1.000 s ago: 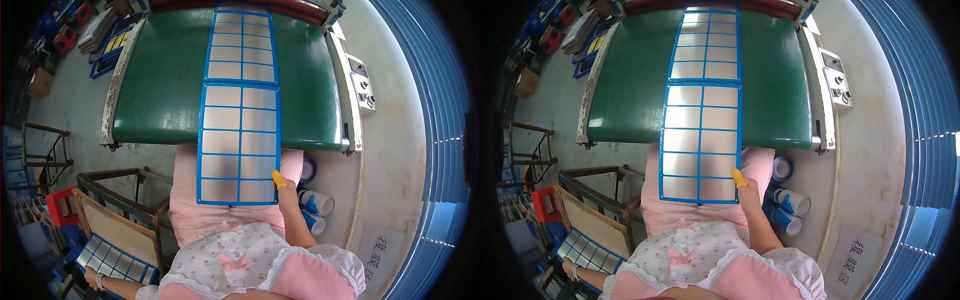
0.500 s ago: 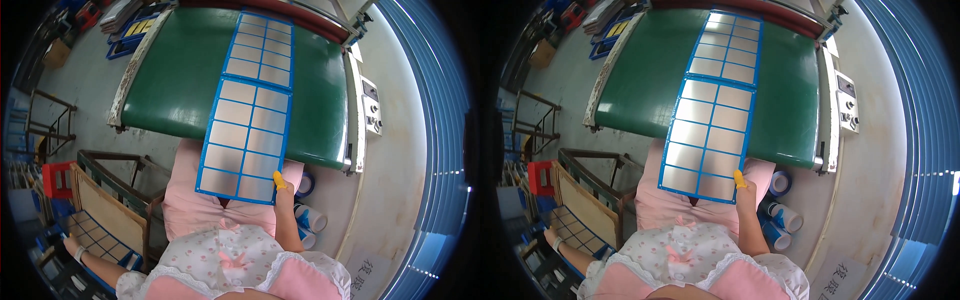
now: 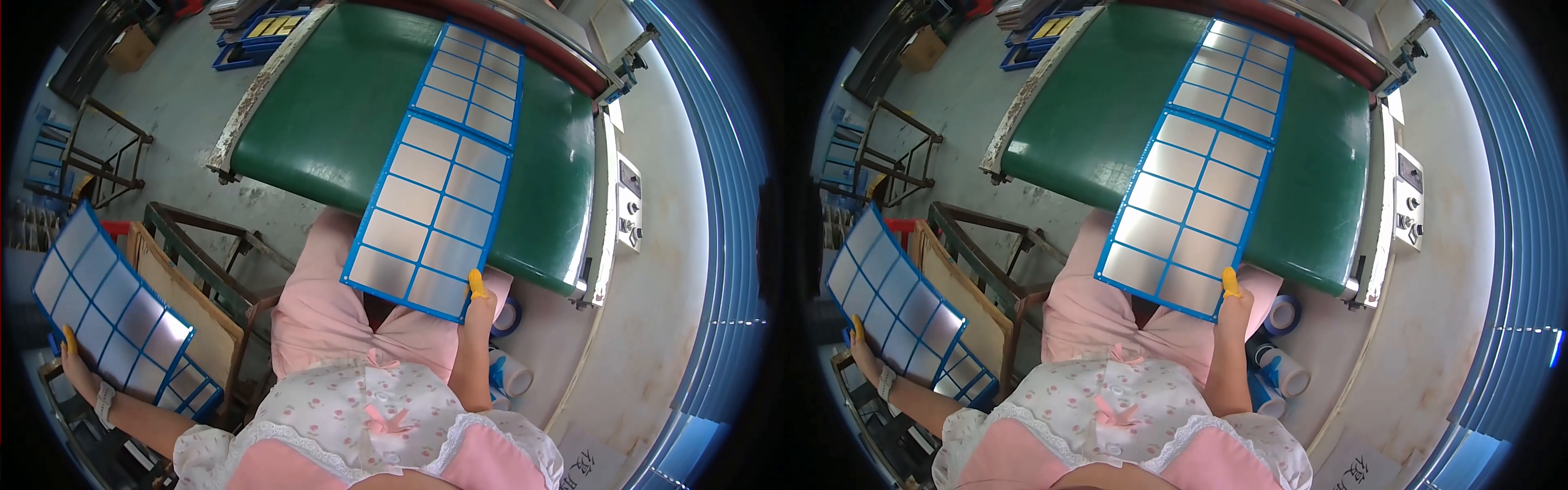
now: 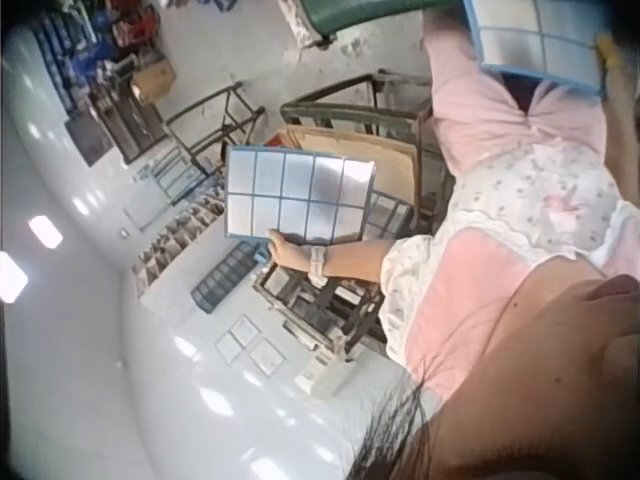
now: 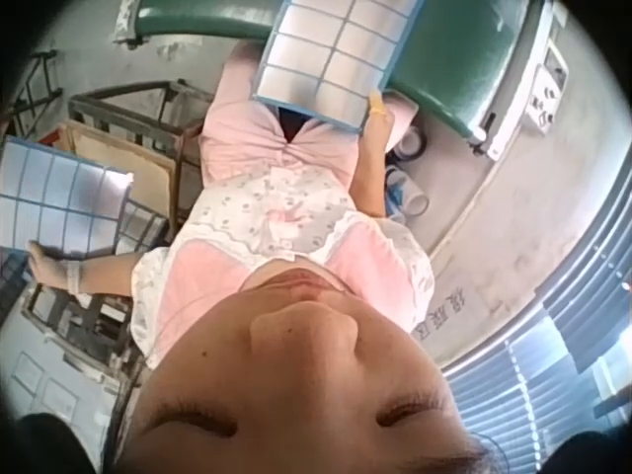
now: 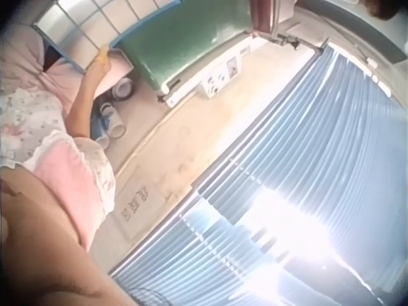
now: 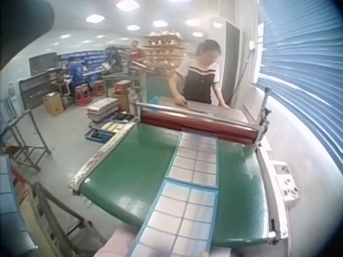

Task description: The person sorts rectangular filters by hand, then places them onto a moving conveyor belt.

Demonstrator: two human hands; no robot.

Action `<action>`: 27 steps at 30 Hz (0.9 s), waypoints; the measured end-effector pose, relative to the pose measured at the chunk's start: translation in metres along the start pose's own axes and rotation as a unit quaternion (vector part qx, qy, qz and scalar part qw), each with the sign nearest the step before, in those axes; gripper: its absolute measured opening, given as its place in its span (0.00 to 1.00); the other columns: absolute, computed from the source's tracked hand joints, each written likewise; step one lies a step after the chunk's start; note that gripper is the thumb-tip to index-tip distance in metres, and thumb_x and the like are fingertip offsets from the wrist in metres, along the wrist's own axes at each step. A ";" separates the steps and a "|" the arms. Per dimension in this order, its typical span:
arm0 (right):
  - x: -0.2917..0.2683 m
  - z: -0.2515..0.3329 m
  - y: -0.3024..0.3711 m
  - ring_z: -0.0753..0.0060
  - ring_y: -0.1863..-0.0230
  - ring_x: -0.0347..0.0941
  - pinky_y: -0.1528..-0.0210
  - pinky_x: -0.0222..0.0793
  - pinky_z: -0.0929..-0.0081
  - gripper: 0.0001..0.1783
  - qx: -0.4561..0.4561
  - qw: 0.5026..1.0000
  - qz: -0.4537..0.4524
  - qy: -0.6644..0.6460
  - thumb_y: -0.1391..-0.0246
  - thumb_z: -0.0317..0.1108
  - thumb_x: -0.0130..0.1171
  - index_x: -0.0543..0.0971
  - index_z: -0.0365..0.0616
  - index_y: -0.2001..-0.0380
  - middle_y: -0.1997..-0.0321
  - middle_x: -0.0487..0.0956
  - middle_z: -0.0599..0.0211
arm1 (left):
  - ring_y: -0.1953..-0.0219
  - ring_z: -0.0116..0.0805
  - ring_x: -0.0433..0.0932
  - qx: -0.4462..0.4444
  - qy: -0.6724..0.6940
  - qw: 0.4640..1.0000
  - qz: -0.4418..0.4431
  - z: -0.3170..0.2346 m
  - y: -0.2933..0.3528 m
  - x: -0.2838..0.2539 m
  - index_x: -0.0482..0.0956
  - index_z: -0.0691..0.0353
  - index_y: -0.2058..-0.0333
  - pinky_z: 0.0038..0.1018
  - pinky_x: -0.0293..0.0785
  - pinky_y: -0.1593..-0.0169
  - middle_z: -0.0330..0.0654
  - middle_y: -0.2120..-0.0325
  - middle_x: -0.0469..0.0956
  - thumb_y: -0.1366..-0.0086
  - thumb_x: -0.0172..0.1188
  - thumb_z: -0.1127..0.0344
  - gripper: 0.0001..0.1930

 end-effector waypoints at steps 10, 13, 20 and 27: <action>0.016 0.043 0.014 0.79 0.74 0.65 0.73 0.61 0.84 0.12 -0.043 0.997 -0.062 -0.030 0.53 0.33 0.45 0.72 0.33 0.72 0.75 0.70 0.67 | 0.73 0.27 0.71 -0.171 0.401 0.836 0.334 0.001 0.068 0.179 0.69 0.65 0.67 0.17 0.68 0.70 0.39 0.74 0.71 0.49 0.51 0.68 0.10; 0.019 0.050 0.015 0.77 0.65 0.63 0.64 0.60 0.84 0.16 -0.004 0.999 -0.038 -0.017 0.54 0.32 0.46 0.63 0.38 0.60 0.62 0.66 0.67 | 0.73 0.27 0.71 -0.205 0.420 0.805 0.365 -0.017 0.108 0.203 0.69 0.66 0.70 0.16 0.69 0.69 0.40 0.76 0.71 0.48 0.50 0.67 0.09; -0.015 0.010 0.003 0.80 0.81 0.64 0.83 0.58 0.88 0.14 0.039 0.998 0.011 -0.048 0.52 0.40 0.43 0.68 0.41 0.69 0.79 0.69 0.71 | 0.71 0.28 0.72 -0.252 0.460 0.781 0.340 0.035 0.116 0.207 0.69 0.67 0.69 0.17 0.69 0.66 0.41 0.74 0.72 0.46 0.47 0.69 0.08; 0.016 -0.031 0.059 0.77 0.90 0.62 0.91 0.56 0.86 0.17 0.015 0.996 0.074 0.050 0.53 0.42 0.45 0.69 0.37 0.78 0.83 0.70 0.63 | 0.68 0.29 0.72 -0.331 0.489 0.731 0.343 0.090 0.133 0.183 0.69 0.69 0.68 0.18 0.69 0.63 0.43 0.72 0.72 0.46 0.47 0.68 0.10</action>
Point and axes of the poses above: each hand's wrist, its own y-axis away from the middle knuckle, its own x-axis out of the palm, z = x × y, the point moved 6 cm from there along -y, towards the middle knuckle
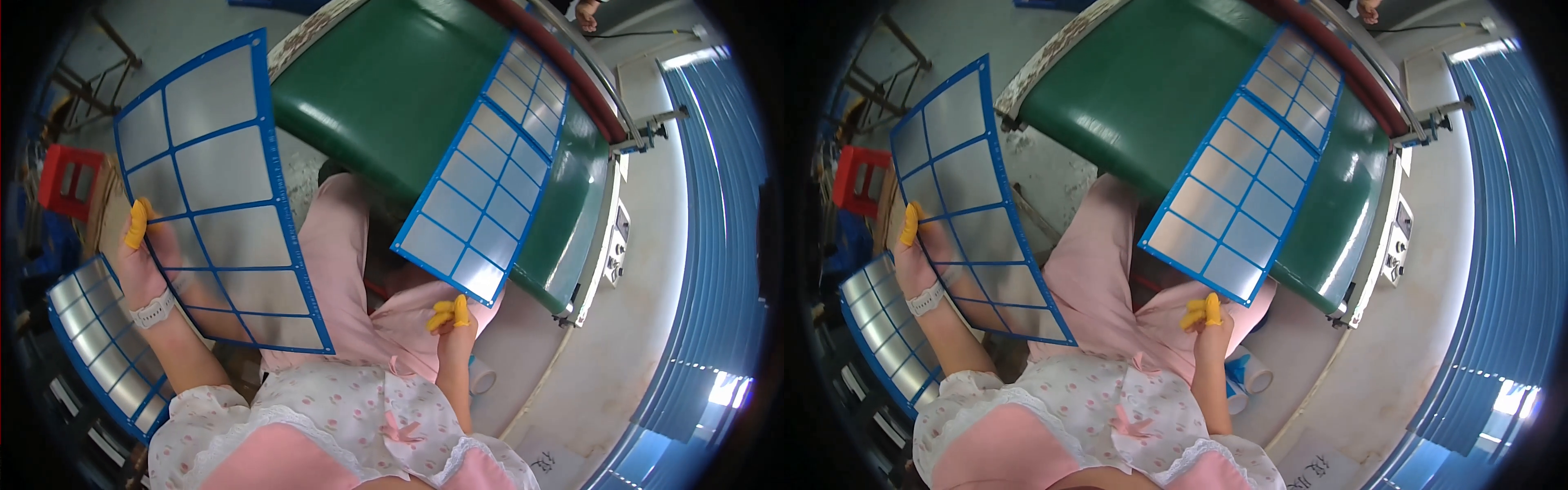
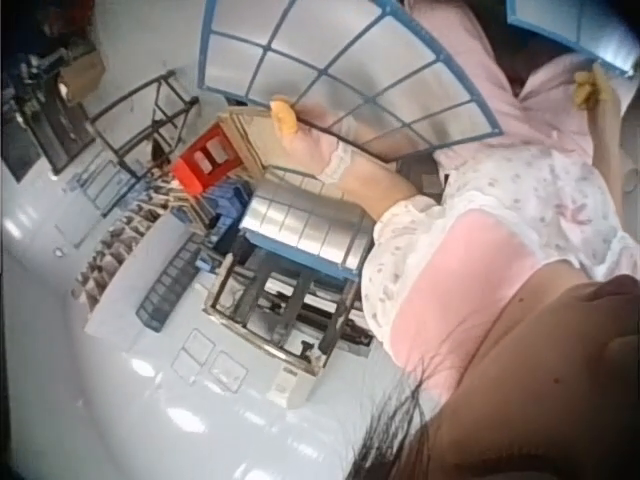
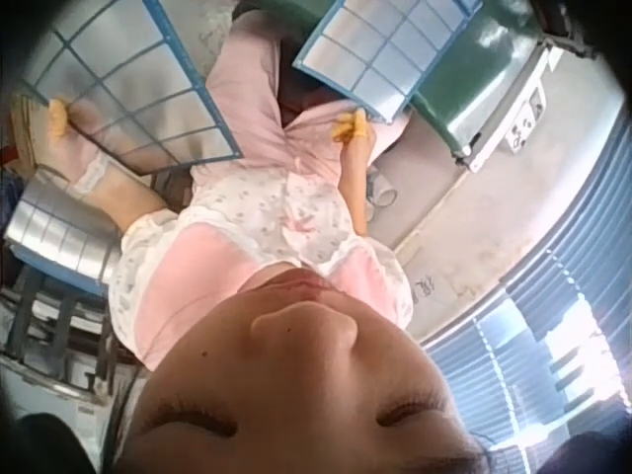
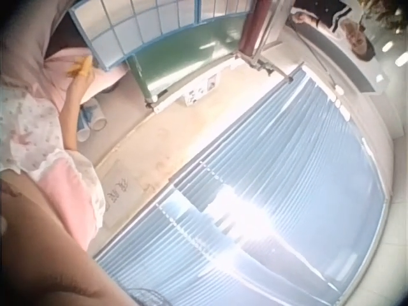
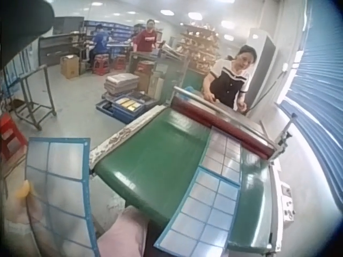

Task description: The person sorts rectangular filters by hand, then places them onto a moving conveyor belt.

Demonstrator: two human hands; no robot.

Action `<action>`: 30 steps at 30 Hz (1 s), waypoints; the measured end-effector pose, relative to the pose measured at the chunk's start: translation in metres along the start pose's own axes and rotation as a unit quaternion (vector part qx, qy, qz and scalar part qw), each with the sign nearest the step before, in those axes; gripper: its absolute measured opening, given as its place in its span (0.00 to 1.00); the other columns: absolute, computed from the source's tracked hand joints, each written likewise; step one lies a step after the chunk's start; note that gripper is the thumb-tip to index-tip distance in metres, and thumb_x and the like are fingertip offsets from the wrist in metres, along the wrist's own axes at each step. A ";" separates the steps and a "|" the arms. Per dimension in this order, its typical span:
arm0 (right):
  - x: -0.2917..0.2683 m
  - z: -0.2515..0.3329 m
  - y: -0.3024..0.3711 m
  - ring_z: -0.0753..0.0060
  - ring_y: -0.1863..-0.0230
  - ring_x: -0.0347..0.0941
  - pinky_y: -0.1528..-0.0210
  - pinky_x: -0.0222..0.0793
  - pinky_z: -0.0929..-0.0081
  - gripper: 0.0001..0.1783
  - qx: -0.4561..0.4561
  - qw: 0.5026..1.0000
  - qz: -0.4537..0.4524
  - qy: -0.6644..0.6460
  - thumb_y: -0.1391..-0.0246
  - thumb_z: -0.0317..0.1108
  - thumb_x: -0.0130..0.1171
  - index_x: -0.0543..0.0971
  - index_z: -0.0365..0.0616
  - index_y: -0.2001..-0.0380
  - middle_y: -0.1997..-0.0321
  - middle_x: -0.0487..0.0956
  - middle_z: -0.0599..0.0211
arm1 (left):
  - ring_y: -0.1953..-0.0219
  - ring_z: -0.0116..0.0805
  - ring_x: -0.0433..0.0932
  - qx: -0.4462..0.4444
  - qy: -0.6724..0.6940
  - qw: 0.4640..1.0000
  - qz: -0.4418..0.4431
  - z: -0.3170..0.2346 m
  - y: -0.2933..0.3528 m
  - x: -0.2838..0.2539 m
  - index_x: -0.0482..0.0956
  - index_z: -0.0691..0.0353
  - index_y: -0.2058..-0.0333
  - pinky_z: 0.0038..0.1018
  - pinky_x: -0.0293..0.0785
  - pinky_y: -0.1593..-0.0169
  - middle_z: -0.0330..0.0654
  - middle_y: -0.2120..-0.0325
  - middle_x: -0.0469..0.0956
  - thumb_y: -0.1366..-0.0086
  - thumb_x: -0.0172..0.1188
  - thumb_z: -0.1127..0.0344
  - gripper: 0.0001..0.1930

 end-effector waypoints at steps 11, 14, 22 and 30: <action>0.008 0.026 -0.006 0.76 0.86 0.62 0.86 0.55 0.82 0.08 -0.004 0.993 -0.028 -0.112 0.53 0.32 0.45 0.68 0.38 0.77 0.80 0.71 0.66 | 0.68 0.30 0.72 0.005 0.035 0.997 -0.074 0.004 0.018 -0.052 0.69 0.70 0.68 0.17 0.68 0.62 0.44 0.71 0.72 0.46 0.48 0.68 0.10; 0.000 0.024 -0.011 0.77 0.85 0.63 0.84 0.55 0.82 0.08 -0.002 0.993 -0.022 -0.120 0.53 0.32 0.45 0.68 0.38 0.77 0.80 0.71 0.67 | 0.68 0.30 0.72 -0.005 0.036 0.997 -0.073 0.006 0.019 -0.059 0.69 0.70 0.68 0.17 0.68 0.63 0.44 0.71 0.72 0.47 0.48 0.68 0.10; -0.002 0.024 -0.021 0.80 0.90 0.53 0.87 0.49 0.85 0.08 -0.012 0.990 -0.075 -0.121 0.53 0.31 0.42 0.68 0.39 0.81 0.87 0.66 0.69 | 0.70 0.29 0.73 0.000 0.054 0.992 -0.110 0.013 0.024 -0.070 0.69 0.70 0.67 0.18 0.69 0.64 0.44 0.72 0.72 0.47 0.49 0.70 0.10; -0.001 0.024 -0.028 0.79 0.90 0.55 0.87 0.49 0.84 0.09 -0.002 0.989 -0.073 -0.129 0.54 0.30 0.42 0.68 0.40 0.82 0.89 0.66 0.69 | 0.68 0.30 0.72 0.017 0.053 0.992 -0.116 0.012 0.029 -0.079 0.69 0.70 0.68 0.18 0.69 0.63 0.45 0.71 0.72 0.47 0.48 0.70 0.10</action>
Point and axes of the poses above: each hand's wrist, its own y-axis away from the middle knuckle, its own x-axis out of the palm, z = x × y, the point moved 6 cm from there along -y, towards the middle knuckle
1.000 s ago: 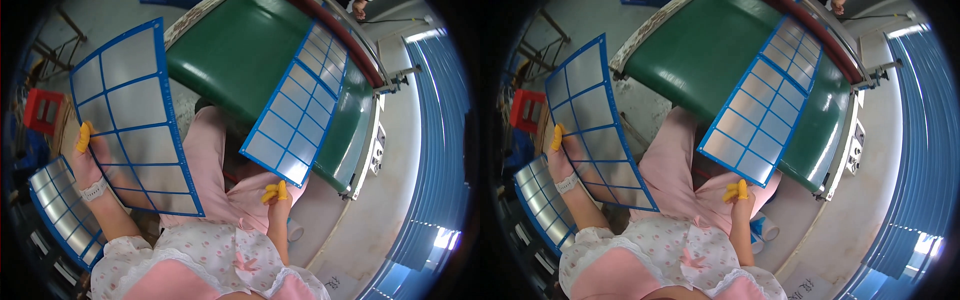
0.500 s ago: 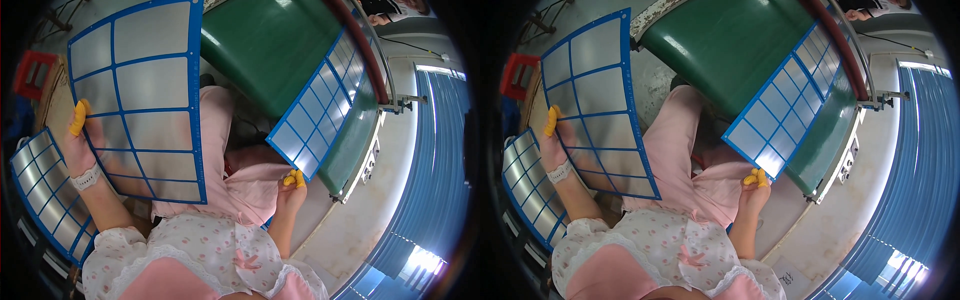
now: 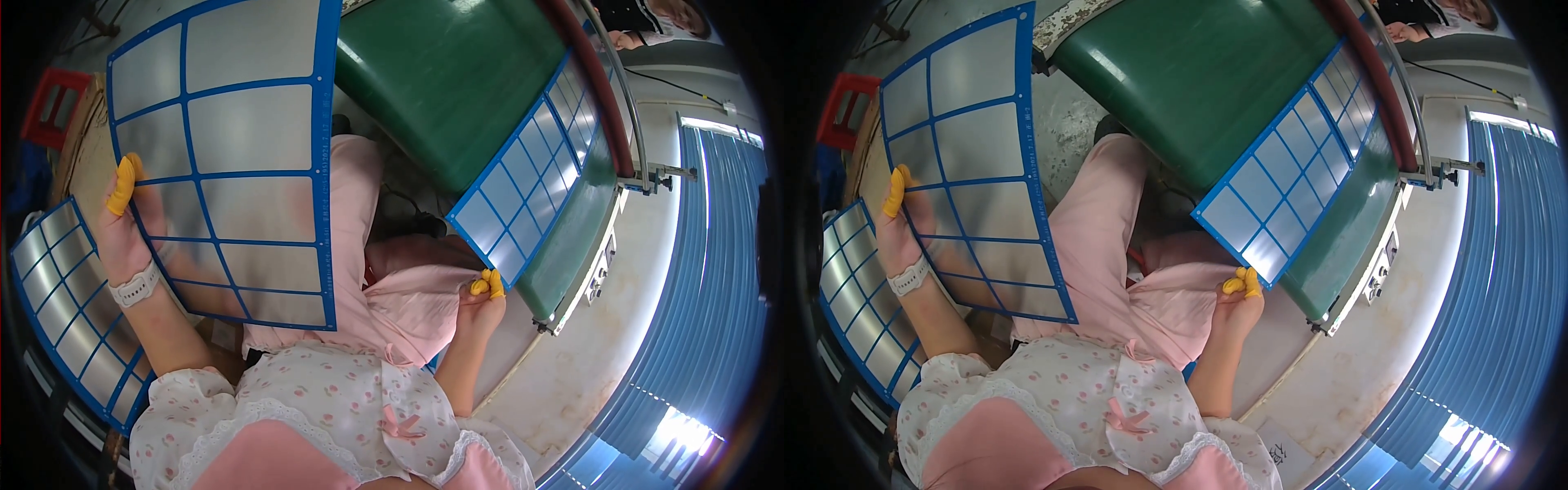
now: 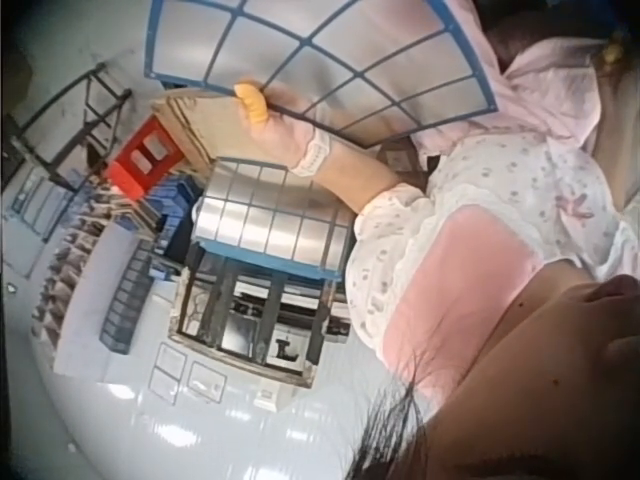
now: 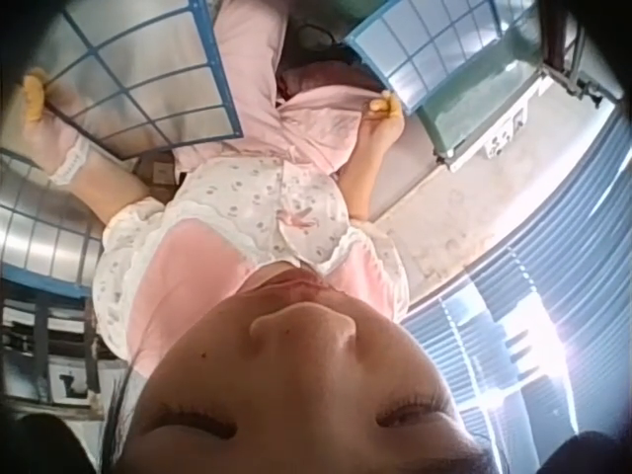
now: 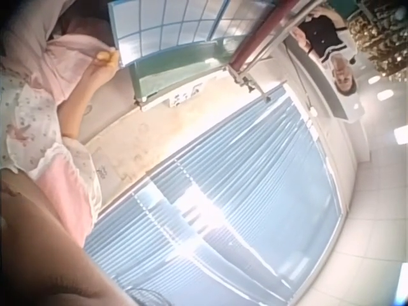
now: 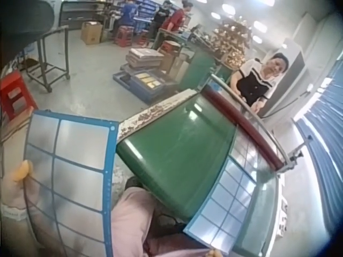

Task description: The person sorts rectangular filters by hand, then places them onto a moving conveyor belt.

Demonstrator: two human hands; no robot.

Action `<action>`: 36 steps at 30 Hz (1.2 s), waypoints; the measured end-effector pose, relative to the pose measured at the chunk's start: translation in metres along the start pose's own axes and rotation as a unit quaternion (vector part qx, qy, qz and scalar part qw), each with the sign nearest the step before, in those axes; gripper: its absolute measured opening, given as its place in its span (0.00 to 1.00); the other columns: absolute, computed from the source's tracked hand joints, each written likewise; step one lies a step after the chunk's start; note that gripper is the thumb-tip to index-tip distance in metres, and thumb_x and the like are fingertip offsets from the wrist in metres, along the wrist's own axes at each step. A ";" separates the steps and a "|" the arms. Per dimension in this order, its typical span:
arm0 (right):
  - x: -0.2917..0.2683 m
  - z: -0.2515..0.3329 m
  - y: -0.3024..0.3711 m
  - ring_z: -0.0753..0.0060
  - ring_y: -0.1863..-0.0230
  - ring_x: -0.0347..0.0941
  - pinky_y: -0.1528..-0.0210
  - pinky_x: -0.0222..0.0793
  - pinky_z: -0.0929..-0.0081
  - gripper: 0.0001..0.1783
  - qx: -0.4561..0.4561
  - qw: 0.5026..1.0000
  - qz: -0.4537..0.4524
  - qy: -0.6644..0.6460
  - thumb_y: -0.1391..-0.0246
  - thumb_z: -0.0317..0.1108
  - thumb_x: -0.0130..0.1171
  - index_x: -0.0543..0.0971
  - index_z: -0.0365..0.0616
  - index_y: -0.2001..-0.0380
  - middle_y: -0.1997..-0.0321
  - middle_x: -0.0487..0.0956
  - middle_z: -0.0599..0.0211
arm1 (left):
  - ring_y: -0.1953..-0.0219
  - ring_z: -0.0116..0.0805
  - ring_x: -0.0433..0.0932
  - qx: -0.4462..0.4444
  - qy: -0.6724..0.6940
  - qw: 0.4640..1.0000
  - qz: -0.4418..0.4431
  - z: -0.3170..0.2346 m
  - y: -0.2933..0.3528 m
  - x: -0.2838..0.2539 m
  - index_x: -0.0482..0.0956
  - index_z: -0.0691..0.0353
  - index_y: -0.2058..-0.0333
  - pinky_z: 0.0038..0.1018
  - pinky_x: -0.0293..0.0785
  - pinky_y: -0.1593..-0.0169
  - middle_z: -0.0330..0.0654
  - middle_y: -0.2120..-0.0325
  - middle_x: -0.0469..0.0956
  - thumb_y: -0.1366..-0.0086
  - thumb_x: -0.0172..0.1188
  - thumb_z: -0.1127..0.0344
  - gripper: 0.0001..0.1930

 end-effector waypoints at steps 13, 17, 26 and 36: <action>-0.003 0.005 -0.010 0.79 0.90 0.56 0.87 0.48 0.84 0.05 -0.020 1.000 -0.019 -0.008 0.55 0.30 0.43 0.68 0.41 0.78 0.87 0.67 0.70 | 0.67 0.31 0.72 0.002 0.008 1.000 0.013 0.005 -0.001 -0.008 0.68 0.70 0.66 0.20 0.69 0.61 0.45 0.69 0.72 0.47 0.48 0.70 0.10; 0.023 0.031 0.017 0.70 0.76 0.65 0.74 0.59 0.78 0.08 -0.210 0.935 0.028 0.283 0.54 0.31 0.43 0.68 0.38 0.72 0.70 0.71 0.60 | 0.66 0.31 0.72 -0.002 0.016 1.000 0.015 0.009 0.000 -0.008 0.68 0.70 0.66 0.20 0.69 0.61 0.45 0.69 0.72 0.47 0.48 0.70 0.10; 0.066 0.041 0.037 0.53 0.44 0.41 0.47 0.39 0.65 0.17 -0.513 0.551 0.027 0.658 0.56 0.36 0.47 0.69 0.39 0.62 0.47 0.52 0.50 | 0.72 0.27 0.72 -0.018 -0.041 0.999 0.029 0.022 0.005 0.006 0.70 0.69 0.70 0.14 0.69 0.66 0.42 0.75 0.72 0.48 0.49 0.70 0.08; 0.021 0.022 0.028 0.70 0.63 0.66 0.60 0.61 0.75 0.27 -0.166 0.971 0.122 0.123 0.50 0.50 0.34 0.64 0.34 0.61 0.61 0.68 0.59 | 0.80 0.17 0.63 -0.190 -0.268 0.911 0.247 0.173 0.067 0.110 0.70 0.62 0.72 0.13 0.59 0.76 0.31 0.81 0.67 0.48 0.48 0.70 0.05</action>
Point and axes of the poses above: each hand's wrist, its own y-axis away from the middle knuckle, its own x-axis out of the palm, z = x × y, the point moved 6 cm from there along -y, towards the middle knuckle
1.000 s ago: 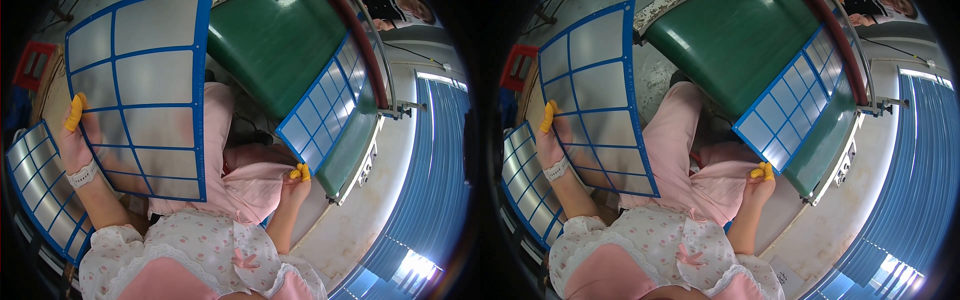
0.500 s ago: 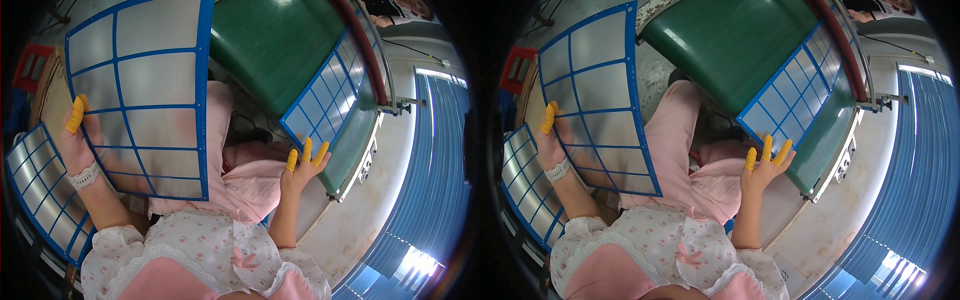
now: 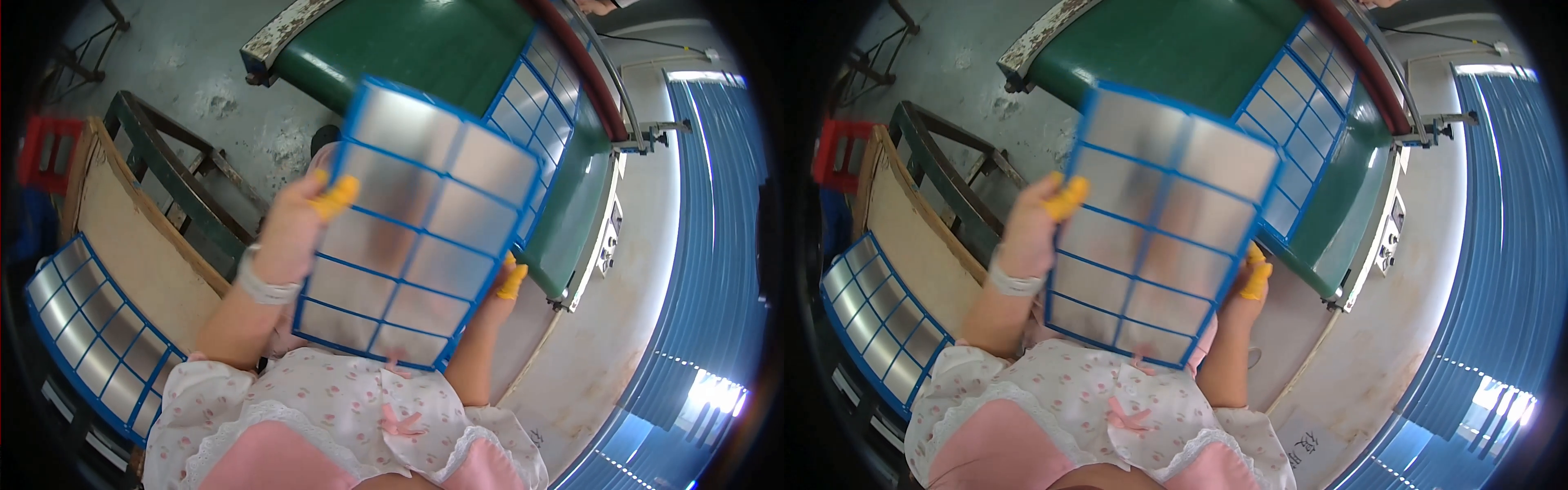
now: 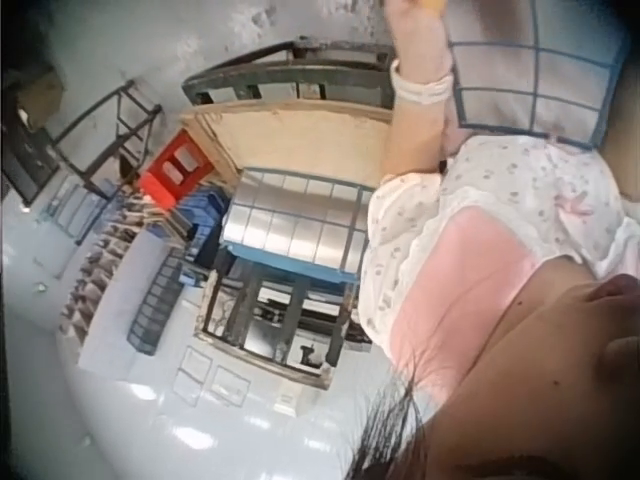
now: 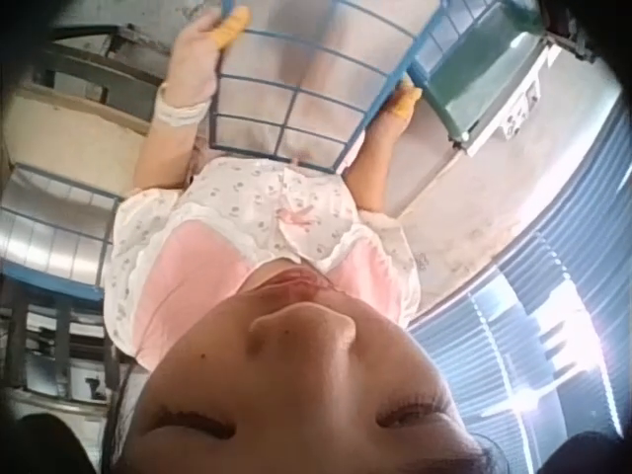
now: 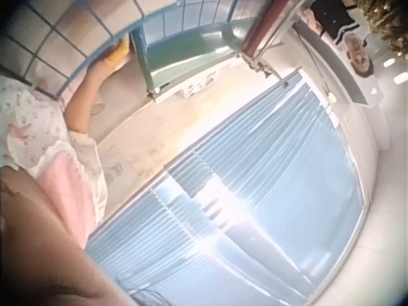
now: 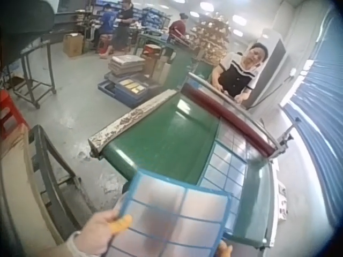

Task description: The person sorts rectangular filters by hand, then places them onto a moving conveyor belt.

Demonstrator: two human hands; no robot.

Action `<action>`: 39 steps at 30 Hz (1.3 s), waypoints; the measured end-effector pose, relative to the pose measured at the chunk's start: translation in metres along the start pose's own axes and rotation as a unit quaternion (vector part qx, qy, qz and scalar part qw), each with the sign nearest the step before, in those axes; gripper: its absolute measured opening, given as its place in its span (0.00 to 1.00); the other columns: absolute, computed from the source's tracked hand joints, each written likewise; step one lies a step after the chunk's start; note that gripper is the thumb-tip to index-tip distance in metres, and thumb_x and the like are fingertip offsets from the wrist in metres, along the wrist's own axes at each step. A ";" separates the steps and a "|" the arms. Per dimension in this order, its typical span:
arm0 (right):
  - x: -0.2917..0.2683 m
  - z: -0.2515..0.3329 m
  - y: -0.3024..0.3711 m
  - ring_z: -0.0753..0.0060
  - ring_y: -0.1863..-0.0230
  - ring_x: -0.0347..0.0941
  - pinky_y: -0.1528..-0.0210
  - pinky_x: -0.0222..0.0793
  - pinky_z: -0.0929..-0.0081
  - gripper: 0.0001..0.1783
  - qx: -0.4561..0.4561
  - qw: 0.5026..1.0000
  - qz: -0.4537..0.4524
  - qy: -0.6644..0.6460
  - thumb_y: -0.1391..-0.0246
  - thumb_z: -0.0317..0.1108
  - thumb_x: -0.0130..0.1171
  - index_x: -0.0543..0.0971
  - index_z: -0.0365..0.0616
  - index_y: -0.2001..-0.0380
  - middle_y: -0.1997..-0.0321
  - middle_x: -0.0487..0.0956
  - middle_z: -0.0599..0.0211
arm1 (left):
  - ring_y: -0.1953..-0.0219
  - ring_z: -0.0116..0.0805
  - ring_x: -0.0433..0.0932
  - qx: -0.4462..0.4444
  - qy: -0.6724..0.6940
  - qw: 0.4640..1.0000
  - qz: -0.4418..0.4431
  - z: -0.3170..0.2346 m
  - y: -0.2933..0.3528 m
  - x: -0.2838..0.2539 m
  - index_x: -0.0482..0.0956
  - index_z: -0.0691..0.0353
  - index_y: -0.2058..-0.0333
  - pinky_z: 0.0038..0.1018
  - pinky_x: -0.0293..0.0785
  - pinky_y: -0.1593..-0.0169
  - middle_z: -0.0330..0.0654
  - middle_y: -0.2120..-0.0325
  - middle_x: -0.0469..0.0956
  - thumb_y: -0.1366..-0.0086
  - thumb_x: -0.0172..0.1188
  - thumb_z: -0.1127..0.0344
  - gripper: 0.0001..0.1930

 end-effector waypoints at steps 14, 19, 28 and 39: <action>-0.075 -0.022 0.017 0.85 0.72 0.63 0.74 0.57 0.95 0.14 0.128 0.983 -0.099 0.084 0.55 0.21 0.33 0.66 0.38 0.65 0.72 0.67 0.71 | 0.84 0.25 0.61 -0.007 -0.280 0.954 0.104 0.097 0.000 0.064 0.65 0.67 0.77 0.20 0.57 0.81 0.38 0.85 0.64 0.52 0.42 0.76 0.03; -0.073 -0.023 0.005 0.86 0.76 0.61 0.78 0.55 0.95 0.12 0.152 0.979 -0.087 0.102 0.55 0.21 0.33 0.67 0.39 0.68 0.74 0.66 0.71 | 0.83 0.24 0.61 -0.072 -0.284 0.953 0.084 0.097 -0.010 0.066 0.66 0.67 0.75 0.19 0.56 0.80 0.38 0.84 0.64 0.51 0.41 0.76 0.05; -0.073 -0.023 -0.007 0.86 0.85 0.57 0.87 0.49 0.91 0.12 0.173 0.978 -0.059 0.098 0.57 0.20 0.32 0.67 0.42 0.71 0.81 0.64 0.73 | 0.79 0.22 0.60 -0.083 -0.261 0.959 0.067 0.085 -0.014 0.081 0.67 0.67 0.75 0.17 0.56 0.76 0.37 0.81 0.65 0.51 0.40 0.78 0.07; -0.073 -0.012 -0.021 0.87 0.87 0.56 0.87 0.48 0.91 0.14 0.173 0.980 -0.049 0.090 0.59 0.21 0.33 0.67 0.40 0.69 0.83 0.64 0.72 | 0.81 0.18 0.56 -0.118 -0.246 0.961 0.043 0.085 -0.018 0.090 0.67 0.65 0.72 0.12 0.52 0.79 0.34 0.82 0.61 0.52 0.36 0.80 0.11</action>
Point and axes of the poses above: each hand's wrist, its own y-axis away from the middle knuckle, its own x-axis out of the palm, z = x × y, the point moved 6 cm from there along -y, towards the middle knuckle
